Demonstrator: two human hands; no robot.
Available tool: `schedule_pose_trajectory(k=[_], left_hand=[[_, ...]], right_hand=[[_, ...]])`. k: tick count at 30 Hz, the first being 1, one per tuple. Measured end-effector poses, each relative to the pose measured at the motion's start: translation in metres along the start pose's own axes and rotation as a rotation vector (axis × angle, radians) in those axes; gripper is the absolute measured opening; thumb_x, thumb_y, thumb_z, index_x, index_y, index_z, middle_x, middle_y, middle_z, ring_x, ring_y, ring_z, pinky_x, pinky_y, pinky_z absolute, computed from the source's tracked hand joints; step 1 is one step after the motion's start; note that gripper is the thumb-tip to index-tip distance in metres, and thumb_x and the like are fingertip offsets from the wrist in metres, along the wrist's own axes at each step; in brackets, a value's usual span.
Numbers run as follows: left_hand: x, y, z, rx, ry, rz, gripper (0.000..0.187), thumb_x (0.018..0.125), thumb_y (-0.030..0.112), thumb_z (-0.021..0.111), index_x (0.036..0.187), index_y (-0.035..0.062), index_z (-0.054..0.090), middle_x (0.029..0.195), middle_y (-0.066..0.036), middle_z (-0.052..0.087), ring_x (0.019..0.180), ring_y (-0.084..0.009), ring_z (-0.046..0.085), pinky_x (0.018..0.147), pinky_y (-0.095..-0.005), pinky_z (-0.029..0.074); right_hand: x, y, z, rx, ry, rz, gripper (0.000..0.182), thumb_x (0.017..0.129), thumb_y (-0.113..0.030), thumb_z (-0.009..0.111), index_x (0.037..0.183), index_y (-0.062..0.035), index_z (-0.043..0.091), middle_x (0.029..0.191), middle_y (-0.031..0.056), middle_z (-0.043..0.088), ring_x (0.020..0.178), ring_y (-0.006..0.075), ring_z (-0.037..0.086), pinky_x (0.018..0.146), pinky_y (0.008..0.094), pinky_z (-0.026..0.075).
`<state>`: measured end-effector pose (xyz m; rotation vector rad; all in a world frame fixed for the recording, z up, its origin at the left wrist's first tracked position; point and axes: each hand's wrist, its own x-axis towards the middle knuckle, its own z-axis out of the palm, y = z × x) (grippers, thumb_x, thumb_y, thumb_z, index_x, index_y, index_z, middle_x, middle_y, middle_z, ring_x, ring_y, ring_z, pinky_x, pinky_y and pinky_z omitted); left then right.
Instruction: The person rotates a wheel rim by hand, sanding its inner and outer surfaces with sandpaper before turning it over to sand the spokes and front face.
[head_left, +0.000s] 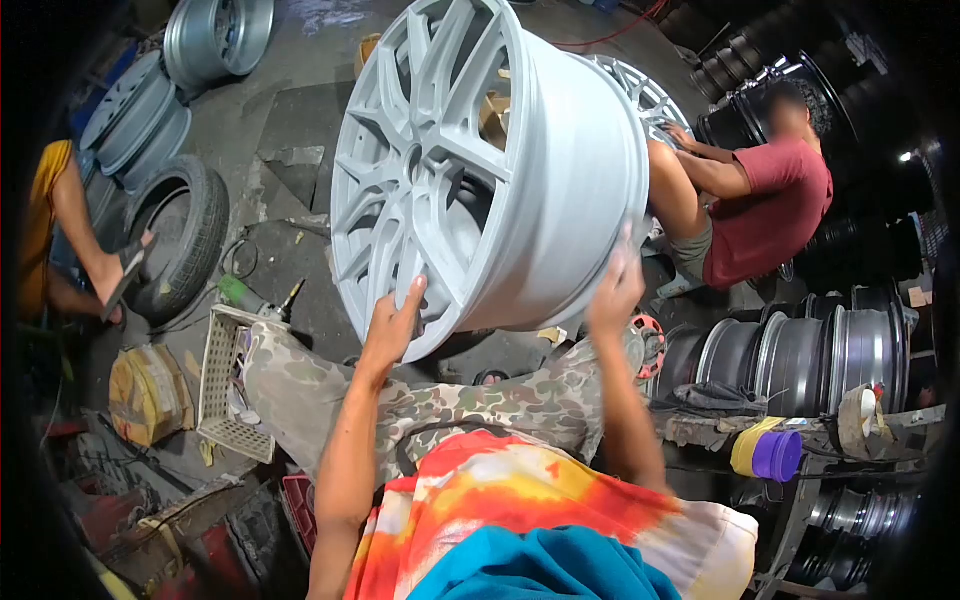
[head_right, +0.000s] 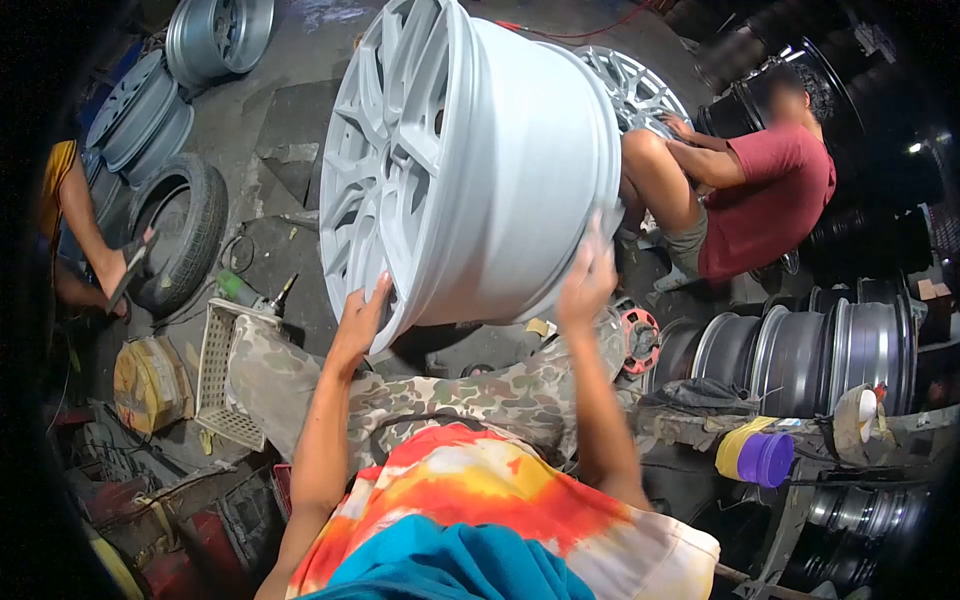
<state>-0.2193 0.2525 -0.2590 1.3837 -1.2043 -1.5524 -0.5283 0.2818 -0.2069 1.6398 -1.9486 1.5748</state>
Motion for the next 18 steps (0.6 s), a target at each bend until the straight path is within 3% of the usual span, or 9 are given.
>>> schedule_pose_trajectory(k=[3,5,6,8,9,11,12,16,18], left_hand=[[-0.004,0.009,-0.002,0.048,0.026,-0.038,0.058,0.098,0.054,0.058,0.080,-0.0011,0.066,0.065,0.001,0.054,0.060,-0.0115,0.050,0.056,-0.0298,0.040],[0.003,-0.006,-0.008,0.146,0.042,0.178,0.057,0.098,0.052,0.059,0.084,-0.0032,0.066,0.063,-0.002,0.053,0.062,-0.0146,0.053,0.060,-0.0316,0.042],[0.003,0.001,-0.016,0.326,0.045,0.109,0.050,0.099,0.045,0.060,0.092,-0.0040,0.067,0.067,-0.007,0.057,0.066,-0.0176,0.056,0.065,-0.0326,0.045],[-0.001,0.002,-0.019,0.320,0.171,0.260,0.045,0.099,0.041,0.061,0.093,-0.0032,0.068,0.072,-0.009,0.060,0.069,-0.0179,0.057,0.067,-0.0323,0.046],[-0.003,0.003,-0.022,0.300,0.302,0.413,0.040,0.099,0.037,0.061,0.095,-0.0024,0.069,0.076,-0.011,0.063,0.071,-0.0182,0.058,0.069,-0.0321,0.047],[-0.023,0.025,-0.031,0.316,0.405,0.474,0.032,0.099,0.028,0.062,0.096,-0.0023,0.069,0.085,-0.011,0.067,0.072,-0.0173,0.058,0.070,-0.0316,0.047],[-0.033,0.029,-0.037,0.265,0.393,0.474,0.030,0.099,0.026,0.062,0.095,-0.0026,0.069,0.084,-0.009,0.067,0.072,-0.0154,0.058,0.069,-0.0302,0.046],[-0.083,0.034,-0.050,0.101,0.173,0.312,0.029,0.103,0.022,0.057,0.088,-0.0011,0.066,0.077,0.000,0.062,0.073,-0.0048,0.053,0.067,-0.0226,0.043],[-0.102,0.028,-0.045,0.147,0.078,0.283,0.024,0.100,0.019,0.061,0.087,-0.0003,0.067,0.074,0.001,0.061,0.070,-0.0045,0.054,0.064,-0.0227,0.044]], right_hand=[[-0.142,-0.004,0.011,-0.097,-0.050,0.218,0.043,0.103,-0.015,0.046,0.140,0.0069,0.051,0.120,0.0290,0.064,0.101,0.0379,0.065,0.089,0.0461,0.047],[-0.198,-0.029,0.014,-0.104,-0.275,0.508,0.038,0.101,-0.017,0.049,0.129,0.0053,0.061,0.118,0.0320,0.063,0.096,0.0429,0.064,0.089,0.0483,0.047],[-0.217,-0.014,0.014,-0.095,-0.276,0.513,0.038,0.101,-0.017,0.049,0.129,0.0053,0.061,0.118,0.0320,0.063,0.096,0.0429,0.064,0.089,0.0483,0.047],[-0.251,0.032,0.019,-0.363,-0.800,0.419,0.031,0.098,-0.021,0.053,0.114,0.0010,0.069,0.117,0.0347,0.061,0.092,0.0469,0.062,0.088,0.0506,0.048],[-0.245,0.036,0.018,-0.350,-0.802,0.407,0.031,0.098,-0.021,0.053,0.114,0.0010,0.069,0.117,0.0347,0.061,0.092,0.0469,0.062,0.088,0.0506,0.048],[-0.224,0.037,0.019,-0.144,-0.639,0.081,0.027,0.097,-0.023,0.055,0.102,-0.0023,0.072,0.109,0.0329,0.063,0.088,0.0479,0.060,0.085,0.0519,0.047],[-0.197,0.003,0.006,-0.123,-0.806,0.233,0.028,0.099,-0.024,0.055,0.099,-0.0007,0.069,0.093,0.0273,0.063,0.084,0.0441,0.060,0.080,0.0484,0.048],[-0.168,-0.037,-0.016,0.183,-0.962,0.350,0.032,0.101,-0.026,0.053,0.091,0.0016,0.066,0.081,0.0208,0.058,0.082,0.0369,0.062,0.076,0.0447,0.048],[-0.164,-0.042,-0.021,0.682,-0.719,0.967,0.030,0.103,-0.028,0.051,0.102,0.0002,0.063,0.087,0.0151,0.064,0.076,0.0264,0.066,0.067,0.0366,0.051]])
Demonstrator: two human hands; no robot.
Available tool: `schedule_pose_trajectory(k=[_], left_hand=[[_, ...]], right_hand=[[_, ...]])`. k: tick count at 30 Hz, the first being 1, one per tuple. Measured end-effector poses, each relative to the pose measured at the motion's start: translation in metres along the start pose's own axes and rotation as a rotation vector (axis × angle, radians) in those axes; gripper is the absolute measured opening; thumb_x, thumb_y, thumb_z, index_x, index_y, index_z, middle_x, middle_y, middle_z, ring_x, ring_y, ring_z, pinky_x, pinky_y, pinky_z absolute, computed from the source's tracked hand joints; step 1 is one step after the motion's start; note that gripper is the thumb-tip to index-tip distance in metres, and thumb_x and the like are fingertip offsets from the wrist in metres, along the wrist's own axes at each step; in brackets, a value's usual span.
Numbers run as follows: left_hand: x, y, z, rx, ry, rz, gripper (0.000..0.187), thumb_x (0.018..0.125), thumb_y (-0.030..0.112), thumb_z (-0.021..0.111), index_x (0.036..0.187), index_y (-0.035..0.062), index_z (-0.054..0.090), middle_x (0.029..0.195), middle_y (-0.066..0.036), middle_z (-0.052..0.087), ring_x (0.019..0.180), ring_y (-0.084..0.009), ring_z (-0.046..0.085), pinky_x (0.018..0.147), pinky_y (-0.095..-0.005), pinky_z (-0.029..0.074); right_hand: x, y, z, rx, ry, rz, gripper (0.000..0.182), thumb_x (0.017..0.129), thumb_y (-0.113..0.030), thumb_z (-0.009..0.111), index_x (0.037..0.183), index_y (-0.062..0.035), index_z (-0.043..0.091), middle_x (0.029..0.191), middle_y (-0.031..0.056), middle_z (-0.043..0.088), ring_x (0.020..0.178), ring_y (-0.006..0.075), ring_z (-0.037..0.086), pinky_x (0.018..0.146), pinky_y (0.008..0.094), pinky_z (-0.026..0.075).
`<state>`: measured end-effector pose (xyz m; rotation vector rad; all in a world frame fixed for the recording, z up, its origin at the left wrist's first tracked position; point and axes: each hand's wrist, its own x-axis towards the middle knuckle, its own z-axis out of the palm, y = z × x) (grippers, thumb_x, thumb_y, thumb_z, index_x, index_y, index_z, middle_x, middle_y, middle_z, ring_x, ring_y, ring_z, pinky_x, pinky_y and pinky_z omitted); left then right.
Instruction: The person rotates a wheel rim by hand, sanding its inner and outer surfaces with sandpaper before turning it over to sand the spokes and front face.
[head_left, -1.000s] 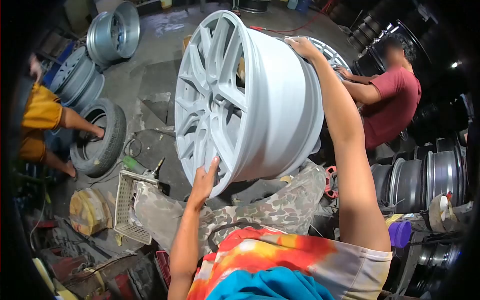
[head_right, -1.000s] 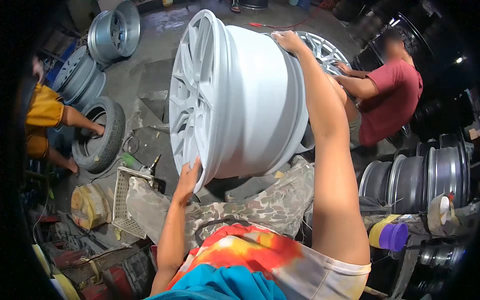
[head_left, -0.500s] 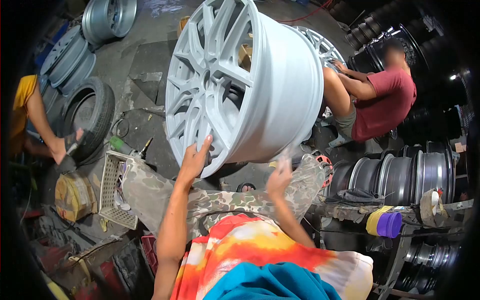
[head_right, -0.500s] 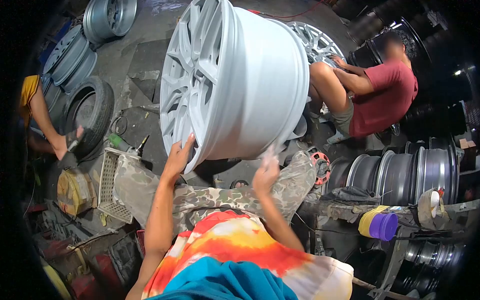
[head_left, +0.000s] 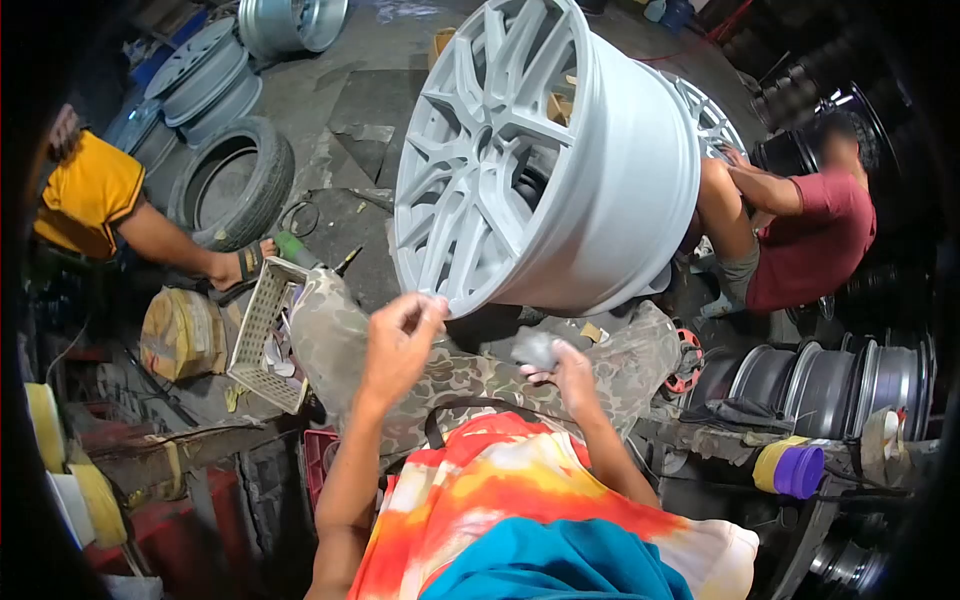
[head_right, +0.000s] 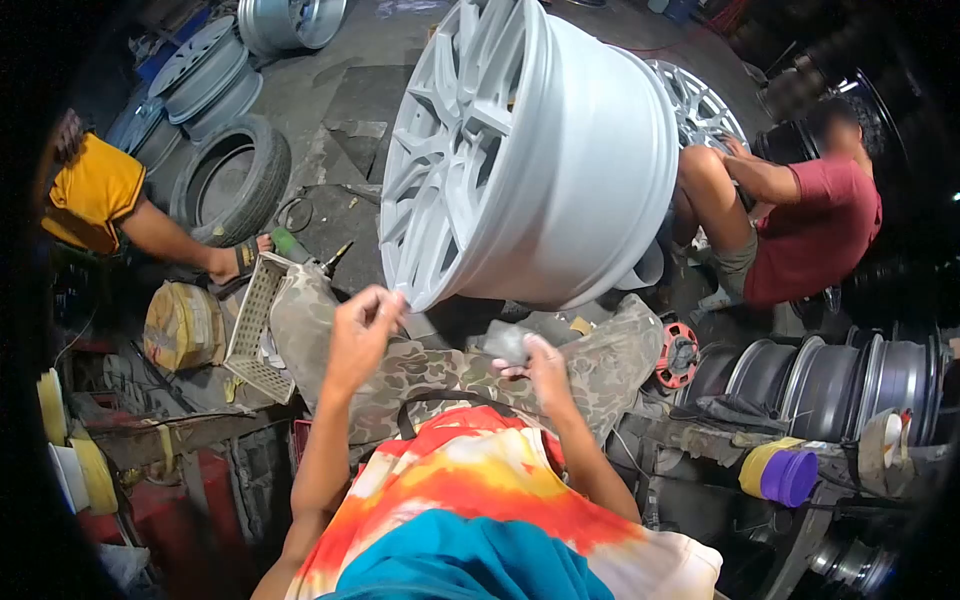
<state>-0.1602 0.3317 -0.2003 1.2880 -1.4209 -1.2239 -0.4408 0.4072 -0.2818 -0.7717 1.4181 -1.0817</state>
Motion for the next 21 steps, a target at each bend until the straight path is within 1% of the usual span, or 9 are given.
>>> schedule_pose_trajectory(k=[1,3,6,8,9,12,14,17,21], left_hand=[[-0.009,0.003,0.006,0.038,-0.043,0.016,0.021,0.098,0.018,0.063,0.087,0.0000,0.067,0.073,0.001,0.061,0.068,-0.0045,0.054,0.063,-0.0231,0.044],[-0.013,0.010,0.017,0.093,-0.048,0.052,0.016,0.094,0.015,0.068,0.088,-0.0001,0.069,0.072,0.000,0.062,0.066,-0.0056,0.056,0.061,-0.0243,0.046],[-0.011,0.016,0.027,0.094,-0.001,0.156,0.017,0.089,0.013,0.073,0.083,-0.0024,0.067,0.073,-0.008,0.064,0.062,-0.0123,0.057,0.059,-0.0289,0.046],[-0.004,0.023,0.028,0.110,-0.006,0.212,0.017,0.090,0.013,0.072,0.085,-0.0020,0.067,0.074,-0.006,0.064,0.064,-0.0112,0.058,0.061,-0.0274,0.046],[-0.001,0.026,0.028,0.131,0.001,0.270,0.016,0.091,0.013,0.071,0.086,-0.0016,0.067,0.075,-0.004,0.063,0.066,-0.0102,0.058,0.063,-0.0258,0.046],[0.004,0.031,0.031,0.126,0.005,0.299,0.017,0.091,0.012,0.072,0.083,-0.0015,0.065,0.074,-0.005,0.062,0.065,-0.0106,0.057,0.063,-0.0260,0.046],[0.009,0.030,0.031,0.134,0.017,0.310,0.018,0.091,0.012,0.072,0.082,-0.0012,0.064,0.073,-0.004,0.062,0.065,-0.0101,0.057,0.062,-0.0258,0.046],[0.008,0.021,0.033,0.155,0.063,0.276,0.019,0.091,0.011,0.072,0.080,-0.0008,0.062,0.071,-0.003,0.061,0.065,-0.0086,0.056,0.062,-0.0254,0.045],[0.009,0.022,0.026,0.164,0.095,0.253,0.019,0.090,0.012,0.073,0.081,-0.0009,0.062,0.070,-0.004,0.062,0.063,-0.0096,0.056,0.061,-0.0264,0.045]], right_hand=[[-0.001,-0.003,-0.002,0.366,0.058,0.142,0.030,0.104,-0.029,0.050,0.107,-0.0005,0.061,0.090,0.0122,0.067,0.073,0.0211,0.068,0.062,0.0325,0.053],[0.000,-0.016,-0.026,0.459,0.041,0.071,0.029,0.102,-0.025,0.057,0.116,-0.0003,0.056,0.094,0.0112,0.070,0.071,0.0191,0.069,0.060,0.0291,0.055],[0.002,-0.039,-0.051,0.145,0.209,-0.036,0.027,0.095,-0.019,0.068,0.112,0.0002,0.059,0.091,0.0097,0.071,0.075,0.0161,0.070,0.064,0.0294,0.056],[0.011,-0.060,-0.058,-0.221,0.368,-0.385,0.025,0.088,-0.012,0.077,0.105,-0.0008,0.062,0.090,0.0066,0.071,0.076,0.0120,0.068,0.065,0.0277,0.055],[0.027,-0.052,-0.068,-0.199,0.434,-0.460,0.021,0.088,-0.011,0.078,0.098,-0.0006,0.064,0.091,0.0056,0.071,0.078,0.0084,0.065,0.067,0.0246,0.053],[0.047,-0.033,-0.057,-0.030,0.542,-0.502,0.019,0.088,-0.013,0.078,0.092,-0.0013,0.064,0.088,0.0040,0.070,0.074,0.0078,0.060,0.067,0.0254,0.050],[0.058,0.009,-0.062,-0.430,0.654,-0.507,0.021,0.084,-0.013,0.079,0.086,-0.0002,0.063,0.079,0.0047,0.066,0.068,0.0108,0.054,0.065,0.0293,0.046],[0.067,0.060,-0.036,-0.468,0.679,-0.509,0.025,0.081,-0.013,0.080,0.080,0.0009,0.060,0.069,0.0062,0.060,0.065,0.0129,0.049,0.063,0.0325,0.043],[0.059,0.017,-0.054,-0.478,0.603,-0.500,0.029,0.081,-0.017,0.080,0.074,0.0012,0.059,0.064,0.0055,0.058,0.062,0.0113,0.049,0.058,0.0317,0.042]])
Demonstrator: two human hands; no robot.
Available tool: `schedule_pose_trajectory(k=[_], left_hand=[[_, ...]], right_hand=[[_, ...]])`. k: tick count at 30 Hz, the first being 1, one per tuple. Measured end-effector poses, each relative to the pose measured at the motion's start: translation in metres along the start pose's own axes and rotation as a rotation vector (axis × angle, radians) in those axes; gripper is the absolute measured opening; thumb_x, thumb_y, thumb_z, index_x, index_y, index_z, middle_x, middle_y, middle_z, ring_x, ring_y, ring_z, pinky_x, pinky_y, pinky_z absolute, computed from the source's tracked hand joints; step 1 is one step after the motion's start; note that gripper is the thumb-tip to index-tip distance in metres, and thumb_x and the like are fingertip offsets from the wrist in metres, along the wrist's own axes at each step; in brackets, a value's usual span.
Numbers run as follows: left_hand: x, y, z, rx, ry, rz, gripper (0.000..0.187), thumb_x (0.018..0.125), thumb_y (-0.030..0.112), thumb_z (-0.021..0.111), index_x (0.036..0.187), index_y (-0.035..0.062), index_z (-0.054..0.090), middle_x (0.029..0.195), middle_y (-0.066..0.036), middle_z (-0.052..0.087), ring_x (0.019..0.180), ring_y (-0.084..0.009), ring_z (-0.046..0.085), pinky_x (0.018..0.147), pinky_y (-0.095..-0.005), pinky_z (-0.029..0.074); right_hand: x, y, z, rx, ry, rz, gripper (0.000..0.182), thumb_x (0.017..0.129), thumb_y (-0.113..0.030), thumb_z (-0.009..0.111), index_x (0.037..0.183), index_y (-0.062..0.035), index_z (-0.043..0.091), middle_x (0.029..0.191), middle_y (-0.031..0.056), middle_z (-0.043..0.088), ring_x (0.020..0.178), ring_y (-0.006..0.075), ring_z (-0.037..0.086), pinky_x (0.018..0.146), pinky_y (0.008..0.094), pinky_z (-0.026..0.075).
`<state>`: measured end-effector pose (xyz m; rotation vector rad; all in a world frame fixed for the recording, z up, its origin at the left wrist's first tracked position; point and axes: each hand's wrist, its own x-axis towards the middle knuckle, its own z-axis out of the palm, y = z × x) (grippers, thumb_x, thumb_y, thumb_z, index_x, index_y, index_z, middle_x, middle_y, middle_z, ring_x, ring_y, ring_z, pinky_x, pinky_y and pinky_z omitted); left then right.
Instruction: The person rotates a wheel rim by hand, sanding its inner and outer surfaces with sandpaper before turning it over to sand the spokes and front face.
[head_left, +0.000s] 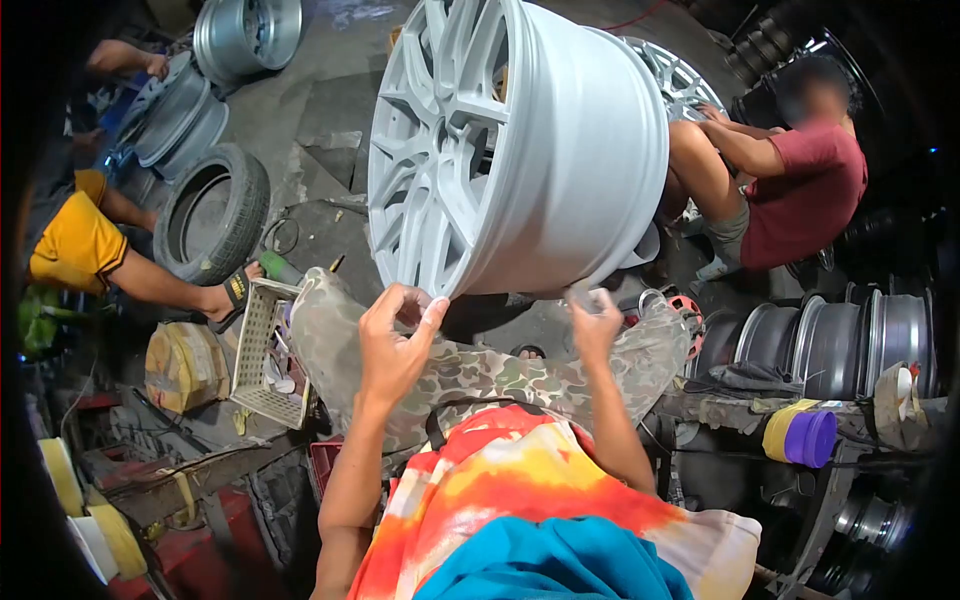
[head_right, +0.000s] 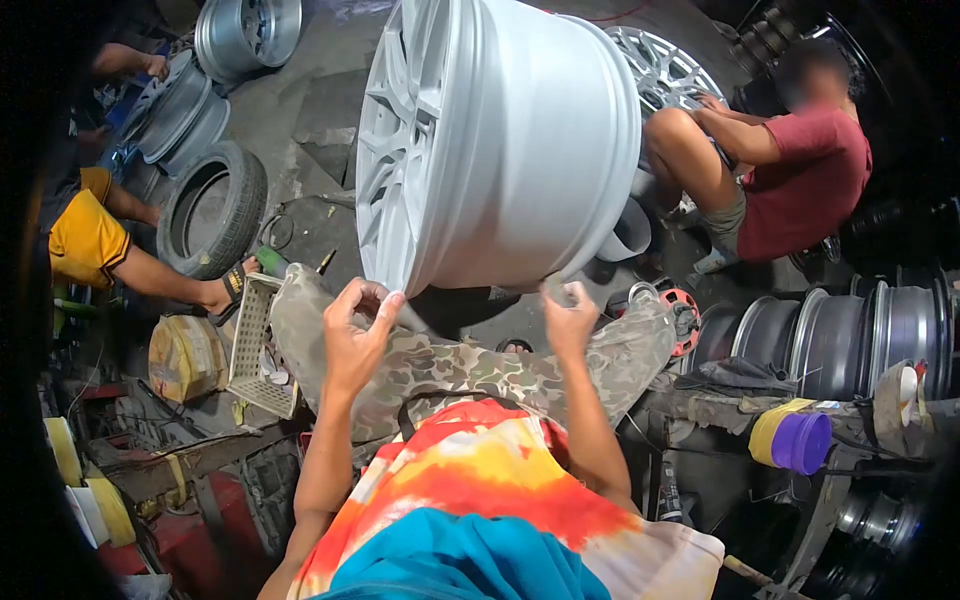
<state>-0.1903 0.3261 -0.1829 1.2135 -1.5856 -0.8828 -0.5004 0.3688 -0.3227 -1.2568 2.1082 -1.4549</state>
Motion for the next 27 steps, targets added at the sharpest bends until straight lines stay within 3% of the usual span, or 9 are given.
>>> schedule_pose_trajectory(k=[5,9,13,16,19,20,22,25,27], left_hand=[[0.001,-0.007,-0.001,0.010,0.010,-0.042,0.019,0.092,0.012,0.072,0.082,-0.0002,0.062,0.071,0.000,0.060,0.066,-0.0061,0.054,0.063,-0.0236,0.044],[-0.001,-0.003,-0.001,-0.021,0.013,-0.054,0.019,0.092,0.012,0.071,0.082,-0.0002,0.062,0.072,0.000,0.059,0.066,-0.0057,0.053,0.063,-0.0235,0.044],[0.001,-0.008,-0.008,-0.032,0.051,-0.002,0.021,0.089,0.012,0.074,0.079,-0.0015,0.063,0.069,-0.004,0.061,0.062,-0.0099,0.054,0.059,-0.0266,0.044],[-0.004,-0.010,-0.011,-0.025,0.053,0.000,0.019,0.091,0.012,0.073,0.080,-0.0008,0.063,0.070,-0.002,0.059,0.064,-0.0076,0.053,0.061,-0.0251,0.044],[-0.010,-0.009,-0.012,-0.041,0.009,-0.033,0.017,0.091,0.012,0.072,0.082,0.0001,0.064,0.072,0.000,0.058,0.067,-0.0058,0.053,0.063,-0.0238,0.044],[-0.015,-0.007,-0.010,-0.070,-0.037,-0.059,0.016,0.090,0.012,0.073,0.083,0.0003,0.065,0.073,0.000,0.059,0.068,-0.0060,0.054,0.064,-0.0241,0.046],[-0.021,0.006,-0.004,-0.175,-0.154,-0.073,0.017,0.089,0.016,0.075,0.089,0.0011,0.067,0.076,-0.001,0.062,0.071,-0.0068,0.057,0.066,-0.0247,0.048],[-0.029,0.023,0.002,-0.280,-0.295,-0.071,0.021,0.088,0.020,0.076,0.097,0.0024,0.068,0.080,-0.002,0.063,0.072,-0.0094,0.059,0.067,-0.0255,0.049],[-0.032,0.025,-0.004,-0.268,-0.336,-0.023,0.023,0.088,0.021,0.076,0.099,0.0019,0.067,0.080,-0.004,0.063,0.071,-0.0109,0.059,0.064,-0.0269,0.048]], right_hand=[[0.040,-0.056,-0.040,0.120,-0.049,0.109,0.034,0.083,-0.027,0.083,0.078,0.0009,0.064,0.070,0.0014,0.063,0.063,0.0064,0.055,0.057,0.0265,0.045],[0.010,0.010,-0.009,0.096,-0.231,0.161,0.034,0.081,-0.027,0.085,0.085,0.0024,0.068,0.071,0.0026,0.066,0.064,0.0075,0.058,0.059,0.0277,0.048],[0.036,-0.026,-0.036,-0.045,-0.236,0.065,0.034,0.080,-0.027,0.086,0.076,0.0002,0.066,0.065,-0.0003,0.062,0.063,0.0061,0.055,0.057,0.0271,0.045],[0.060,-0.059,-0.056,0.117,-0.026,-0.020,0.024,0.086,-0.021,0.081,0.083,-0.0019,0.067,0.078,0.0002,0.066,0.064,0.0072,0.058,0.060,0.0244,0.047],[0.073,-0.096,-0.064,0.151,0.369,-0.239,0.023,0.091,-0.019,0.077,0.082,-0.0029,0.063,0.079,-0.0007,0.062,0.067,0.0069,0.054,0.061,0.0232,0.048],[0.068,-0.117,-0.064,0.173,0.379,-0.164,0.021,0.091,-0.016,0.076,0.082,-0.0033,0.062,0.077,-0.0015,0.060,0.068,0.0067,0.054,0.061,0.0230,0.049],[0.048,-0.135,-0.062,0.133,0.039,-0.153,0.016,0.090,-0.010,0.076,0.085,-0.0019,0.063,0.079,-0.0019,0.061,0.068,0.0071,0.054,0.061,0.0228,0.045],[0.000,-0.165,-0.035,0.058,-0.494,-0.089,0.026,0.072,-0.007,0.085,0.074,-0.0019,0.059,0.074,-0.0008,0.059,0.068,0.0091,0.051,0.064,0.0267,0.041],[-0.021,-0.165,-0.017,0.172,-0.683,-0.220,0.029,0.068,-0.007,0.086,0.076,-0.0018,0.059,0.074,-0.0010,0.059,0.069,0.0097,0.052,0.064,0.0275,0.041]])
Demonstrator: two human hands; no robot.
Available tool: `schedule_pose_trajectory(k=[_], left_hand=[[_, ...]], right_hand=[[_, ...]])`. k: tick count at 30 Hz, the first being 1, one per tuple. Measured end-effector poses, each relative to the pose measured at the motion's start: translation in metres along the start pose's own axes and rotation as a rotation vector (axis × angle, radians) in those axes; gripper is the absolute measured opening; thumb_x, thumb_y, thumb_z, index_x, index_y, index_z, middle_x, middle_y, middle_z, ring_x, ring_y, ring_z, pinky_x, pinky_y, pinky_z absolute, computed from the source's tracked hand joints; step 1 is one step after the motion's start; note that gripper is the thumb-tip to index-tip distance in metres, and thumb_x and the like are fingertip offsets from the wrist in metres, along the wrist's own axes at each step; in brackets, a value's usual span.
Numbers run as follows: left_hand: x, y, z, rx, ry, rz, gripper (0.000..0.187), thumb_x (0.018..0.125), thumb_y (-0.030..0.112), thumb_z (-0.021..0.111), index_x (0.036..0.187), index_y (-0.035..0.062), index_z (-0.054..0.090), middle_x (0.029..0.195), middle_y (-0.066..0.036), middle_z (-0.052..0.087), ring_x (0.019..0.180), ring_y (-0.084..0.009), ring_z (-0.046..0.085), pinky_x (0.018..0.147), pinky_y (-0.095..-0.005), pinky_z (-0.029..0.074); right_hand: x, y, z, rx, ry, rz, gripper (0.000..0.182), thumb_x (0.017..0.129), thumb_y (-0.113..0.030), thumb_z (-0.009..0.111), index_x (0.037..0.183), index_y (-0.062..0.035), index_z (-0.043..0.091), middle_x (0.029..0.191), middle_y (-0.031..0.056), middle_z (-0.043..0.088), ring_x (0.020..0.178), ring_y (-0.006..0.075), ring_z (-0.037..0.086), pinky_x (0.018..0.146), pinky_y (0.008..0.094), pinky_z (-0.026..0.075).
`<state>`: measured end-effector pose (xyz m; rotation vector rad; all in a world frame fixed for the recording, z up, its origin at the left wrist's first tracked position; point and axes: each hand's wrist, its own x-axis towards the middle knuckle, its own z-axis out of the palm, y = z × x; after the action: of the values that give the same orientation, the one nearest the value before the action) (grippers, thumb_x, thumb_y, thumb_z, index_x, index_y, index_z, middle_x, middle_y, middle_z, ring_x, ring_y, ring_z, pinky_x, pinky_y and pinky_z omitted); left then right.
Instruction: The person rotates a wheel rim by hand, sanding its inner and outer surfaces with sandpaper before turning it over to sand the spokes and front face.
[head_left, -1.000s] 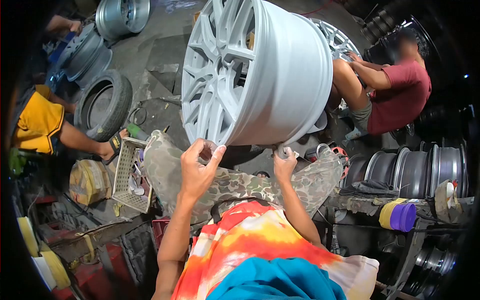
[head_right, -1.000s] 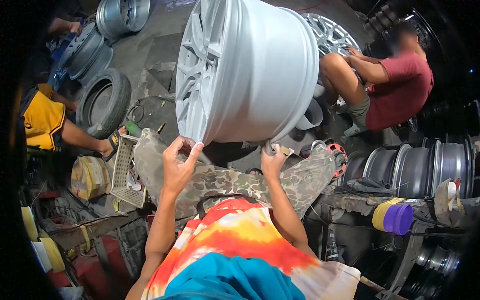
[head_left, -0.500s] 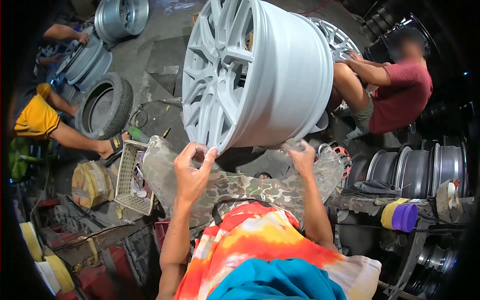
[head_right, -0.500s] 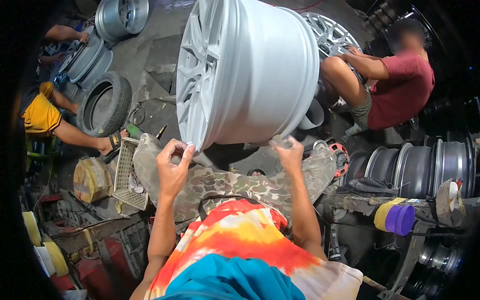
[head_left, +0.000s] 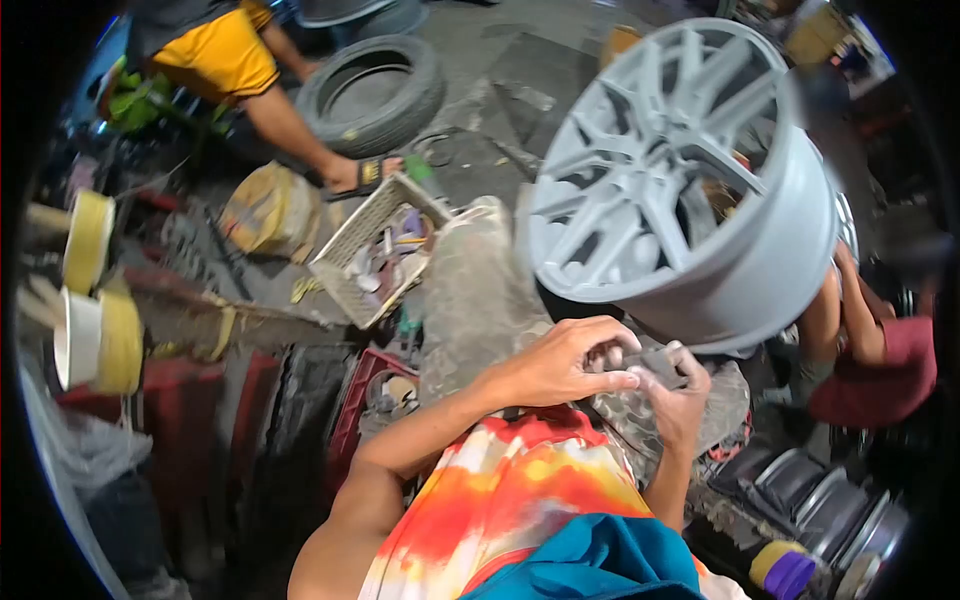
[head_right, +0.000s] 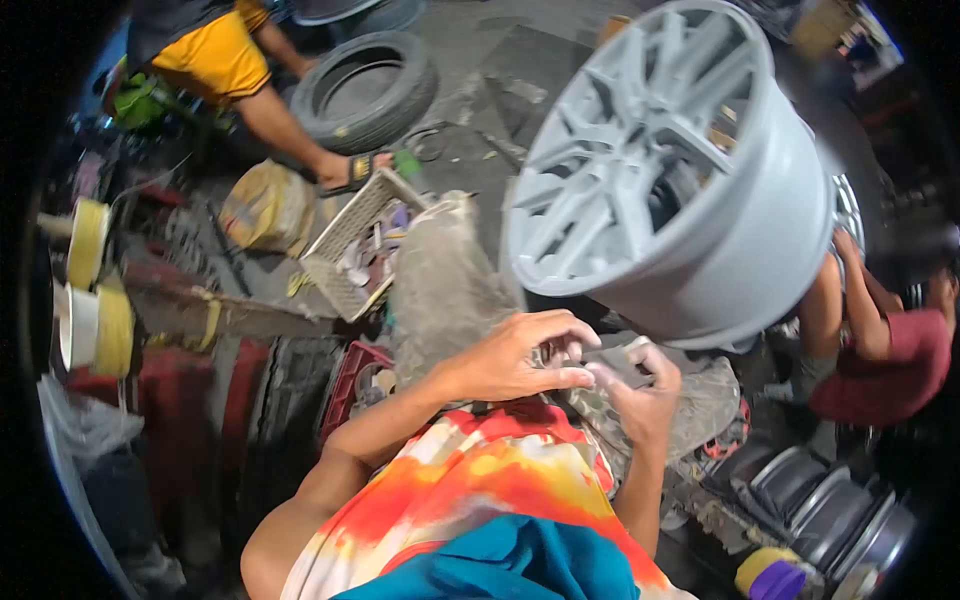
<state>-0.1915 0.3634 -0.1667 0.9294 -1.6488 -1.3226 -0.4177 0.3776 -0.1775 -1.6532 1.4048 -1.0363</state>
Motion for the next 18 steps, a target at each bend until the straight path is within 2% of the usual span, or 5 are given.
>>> schedule_pose_trajectory(k=[5,11,15,17,18], left_hand=[[-0.031,0.007,-0.039,0.095,0.065,-0.078,0.018,0.090,0.017,0.074,0.093,0.0000,0.068,0.078,-0.006,0.064,0.070,-0.0129,0.060,0.062,-0.0286,0.046],[-0.119,0.013,-0.127,0.293,0.593,-0.278,0.015,0.095,0.014,0.068,0.090,0.0000,0.066,0.082,0.003,0.060,0.074,-0.0072,0.054,0.066,-0.0259,0.046],[-0.196,-0.002,-0.173,0.854,0.405,-0.614,0.027,0.089,0.021,0.073,0.092,-0.0042,0.066,0.074,-0.008,0.065,0.069,-0.0135,0.059,0.066,-0.0327,0.048],[-0.208,-0.010,-0.170,0.957,0.477,-0.817,0.024,0.090,0.018,0.072,0.094,-0.0045,0.068,0.076,-0.009,0.067,0.069,-0.0156,0.062,0.069,-0.0320,0.050],[-0.193,-0.005,-0.169,0.812,0.572,-0.711,0.021,0.090,0.016,0.072,0.095,-0.0046,0.068,0.076,-0.009,0.067,0.070,-0.0154,0.062,0.069,-0.0310,0.050]], right_hand=[[0.013,-0.025,0.044,0.155,-0.201,0.004,0.030,0.071,-0.006,0.087,0.086,-0.0010,0.061,0.080,0.0013,0.058,0.073,0.0094,0.052,0.066,0.0247,0.044],[0.019,-0.029,0.052,0.163,-0.254,-0.068,0.019,0.078,-0.001,0.080,0.092,0.0022,0.067,0.083,0.0050,0.063,0.072,0.0106,0.061,0.066,0.0253,0.049],[0.020,-0.037,0.046,0.038,-0.293,-0.179,0.011,0.082,-0.006,0.078,0.087,0.0006,0.070,0.077,0.0075,0.064,0.068,0.0147,0.062,0.064,0.0269,0.049],[0.021,-0.037,0.039,0.037,-0.281,-0.181,0.012,0.083,-0.007,0.078,0.089,0.0005,0.071,0.077,0.0085,0.064,0.068,0.0158,0.063,0.064,0.0275,0.049],[0.021,-0.036,0.032,0.041,-0.251,-0.186,0.010,0.085,-0.006,0.076,0.091,0.0002,0.071,0.080,0.0070,0.066,0.071,0.0127,0.064,0.067,0.0268,0.050]])
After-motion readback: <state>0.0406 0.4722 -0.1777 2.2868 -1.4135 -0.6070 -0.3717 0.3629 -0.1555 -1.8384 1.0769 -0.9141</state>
